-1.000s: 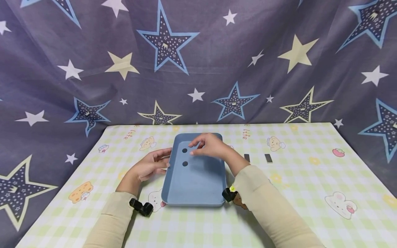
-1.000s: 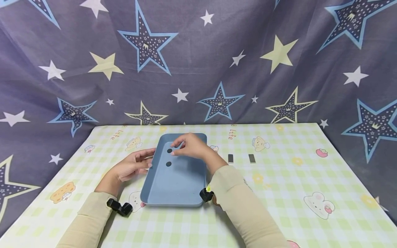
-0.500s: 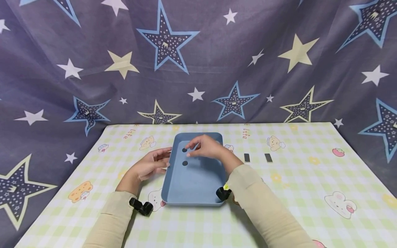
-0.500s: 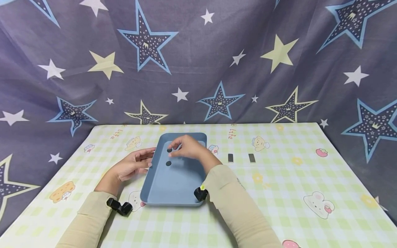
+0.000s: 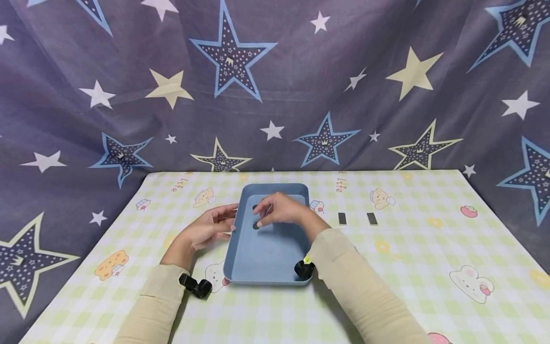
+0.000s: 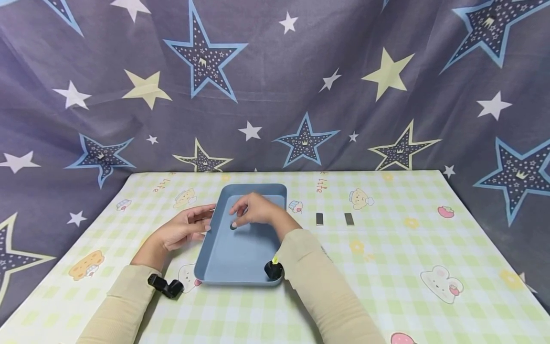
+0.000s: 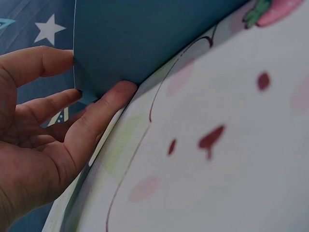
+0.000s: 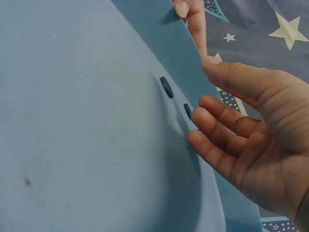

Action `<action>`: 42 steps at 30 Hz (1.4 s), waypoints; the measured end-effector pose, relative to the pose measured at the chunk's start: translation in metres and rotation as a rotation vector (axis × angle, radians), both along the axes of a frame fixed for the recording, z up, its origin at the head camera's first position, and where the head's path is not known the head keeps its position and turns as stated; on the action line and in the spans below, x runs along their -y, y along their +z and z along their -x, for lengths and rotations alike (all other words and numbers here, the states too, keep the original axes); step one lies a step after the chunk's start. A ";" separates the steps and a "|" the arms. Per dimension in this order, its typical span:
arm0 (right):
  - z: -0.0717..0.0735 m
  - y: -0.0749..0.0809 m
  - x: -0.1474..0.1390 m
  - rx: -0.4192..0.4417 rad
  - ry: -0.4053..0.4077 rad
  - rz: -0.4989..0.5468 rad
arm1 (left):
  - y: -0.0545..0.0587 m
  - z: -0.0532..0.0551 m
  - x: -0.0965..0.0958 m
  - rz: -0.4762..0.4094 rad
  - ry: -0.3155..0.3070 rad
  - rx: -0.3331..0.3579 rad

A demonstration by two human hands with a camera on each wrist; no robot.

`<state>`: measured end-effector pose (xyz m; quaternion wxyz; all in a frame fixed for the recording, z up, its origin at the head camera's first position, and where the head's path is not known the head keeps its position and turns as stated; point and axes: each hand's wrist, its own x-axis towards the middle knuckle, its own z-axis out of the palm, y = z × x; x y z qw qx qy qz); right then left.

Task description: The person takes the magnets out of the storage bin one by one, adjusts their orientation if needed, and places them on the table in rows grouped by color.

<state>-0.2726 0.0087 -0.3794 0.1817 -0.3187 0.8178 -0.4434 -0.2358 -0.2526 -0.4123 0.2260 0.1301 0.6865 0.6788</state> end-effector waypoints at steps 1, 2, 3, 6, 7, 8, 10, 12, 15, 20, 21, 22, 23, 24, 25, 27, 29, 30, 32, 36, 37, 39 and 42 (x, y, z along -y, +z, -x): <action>0.000 -0.002 0.001 0.003 0.000 0.002 | 0.000 0.000 0.000 0.002 0.001 0.003; 0.000 -0.003 0.002 0.006 0.000 -0.001 | 0.000 0.000 -0.001 0.001 0.000 0.005; 0.000 -0.005 0.002 0.007 0.001 -0.001 | 0.000 0.000 -0.001 0.001 0.000 0.006; 0.000 -0.011 0.004 0.010 -0.003 -0.006 | 0.000 0.000 -0.002 -0.002 0.001 0.010; 0.001 -0.013 0.004 0.007 -0.003 -0.008 | 0.001 -0.001 -0.002 -0.001 0.002 0.010; 0.001 -0.014 0.004 0.003 -0.004 -0.014 | 0.001 -0.001 -0.002 -0.002 0.003 0.011; 0.001 -0.017 0.004 -0.004 -0.006 -0.019 | 0.002 -0.001 -0.002 0.001 0.003 0.012; 0.000 -0.018 0.004 -0.010 -0.005 -0.021 | 0.002 -0.002 -0.002 0.004 0.002 0.011; 0.000 -0.020 0.004 -0.023 -0.002 -0.019 | 0.002 -0.002 -0.002 0.007 0.002 0.011; -0.001 -0.022 0.004 -0.067 -0.001 -0.019 | 0.002 -0.001 -0.002 0.005 0.008 0.009; -0.001 -0.023 0.004 -0.081 0.000 -0.022 | 0.001 -0.001 -0.002 0.005 0.009 0.009; -0.001 -0.024 0.004 -0.095 0.000 -0.026 | 0.001 -0.001 -0.002 0.003 0.008 0.009; 0.000 -0.025 0.004 -0.108 0.001 -0.029 | 0.001 -0.001 -0.002 0.002 0.008 0.009; 0.000 -0.026 0.004 -0.121 0.002 -0.035 | 0.001 -0.001 -0.002 0.002 0.008 0.009; 0.000 -0.026 0.004 -0.133 0.002 -0.043 | 0.001 -0.001 -0.002 0.000 0.007 0.010; 0.000 -0.028 0.004 -0.153 -0.002 -0.061 | 0.001 -0.001 -0.002 -0.004 0.006 0.013; 0.000 -0.028 0.004 -0.166 -0.005 -0.077 | 0.002 -0.001 -0.003 -0.008 0.006 0.016; 0.000 -0.029 0.004 -0.173 -0.005 -0.085 | 0.002 -0.001 -0.003 -0.011 0.006 0.018; -0.001 -0.029 0.005 -0.183 -0.004 -0.097 | 0.002 -0.001 -0.003 -0.013 0.006 0.020; -0.002 -0.028 0.005 -0.196 0.006 -0.102 | 0.002 -0.001 -0.003 -0.013 0.006 0.020; -0.002 -0.028 0.005 -0.198 0.009 -0.103 | 0.002 -0.001 -0.003 -0.012 0.005 0.018; -0.002 -0.027 0.005 -0.204 0.015 -0.104 | 0.001 -0.001 -0.003 -0.013 0.006 0.019; -0.002 -0.027 0.005 -0.215 0.033 -0.120 | 0.001 -0.001 -0.002 -0.015 0.004 0.019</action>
